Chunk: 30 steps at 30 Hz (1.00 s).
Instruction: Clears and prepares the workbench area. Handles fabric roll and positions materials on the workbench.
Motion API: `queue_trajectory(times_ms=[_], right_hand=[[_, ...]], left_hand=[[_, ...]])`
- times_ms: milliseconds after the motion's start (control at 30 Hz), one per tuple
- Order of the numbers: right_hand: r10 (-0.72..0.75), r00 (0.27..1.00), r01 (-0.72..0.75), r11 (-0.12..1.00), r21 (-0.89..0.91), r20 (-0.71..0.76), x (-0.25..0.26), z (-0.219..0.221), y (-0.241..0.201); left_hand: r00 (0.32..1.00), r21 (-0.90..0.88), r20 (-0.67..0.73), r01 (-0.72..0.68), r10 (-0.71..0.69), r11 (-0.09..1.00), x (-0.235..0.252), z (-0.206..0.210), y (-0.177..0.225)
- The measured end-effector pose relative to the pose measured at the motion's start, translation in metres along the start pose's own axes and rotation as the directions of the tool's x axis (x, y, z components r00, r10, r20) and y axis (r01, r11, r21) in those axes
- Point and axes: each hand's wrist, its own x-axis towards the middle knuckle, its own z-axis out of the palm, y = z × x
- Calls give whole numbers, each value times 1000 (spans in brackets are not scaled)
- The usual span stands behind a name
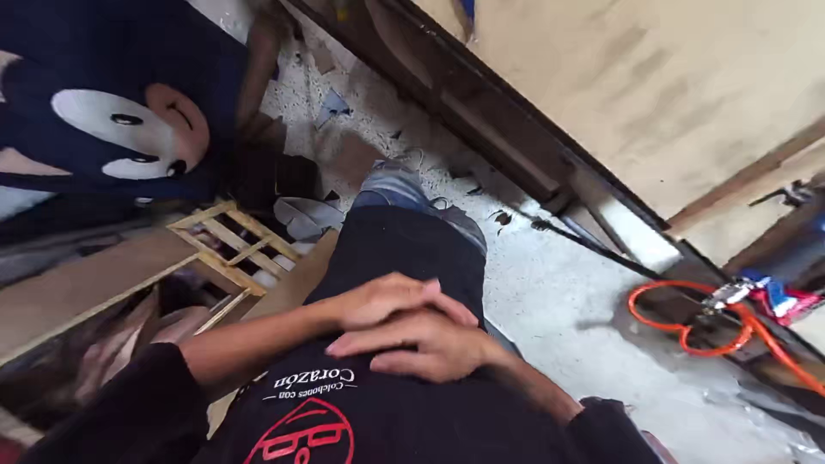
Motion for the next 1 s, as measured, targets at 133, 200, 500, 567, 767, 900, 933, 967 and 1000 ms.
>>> queue_trajectory(times_ms=[133, 200, 500, 567, 767, 900, 933, 967, 1000], right_hand=[[467, 655, -307, 883, 356, -594, -13, -23, -62], [415, 419, -226, 909, 350, -808, -17, -36, -58], [-386, 725, -400, 438, -805, -570, 27, -33, -43], [-329, 690, -470, 473, -745, -645, 4, -51, -44], [182, 214, -907, 401, -127, -960, -98, -137, 67], [598, -248, -943, 32, 332, -762, -128, -118, 144], [615, -311, -913, 18, 407, -725, -127, -109, 146], [593, -347, -888, 40, 457, -726, -126, -104, 143], [559, -357, -879, 68, 471, -748, -127, -100, 138]], left_hand=[[809, -384, -329, 356, -486, 852, 19, 7, 35], [760, -466, -329, 385, -560, 796, 29, 4, 30], [784, -367, -412, 324, -464, 872, 62, -24, 41], [711, -141, -548, 441, -440, 887, 60, -58, 38], [600, 409, -740, 759, -303, 506, 26, -220, -21], [639, 702, -620, 711, -456, 41, 16, -257, -30], [648, 745, -594, 666, -476, -22, 20, -254, -27], [645, 774, -580, 627, -498, -90, 27, -251, -22], [618, 781, -588, 601, -522, -168, 35, -247, -17]])
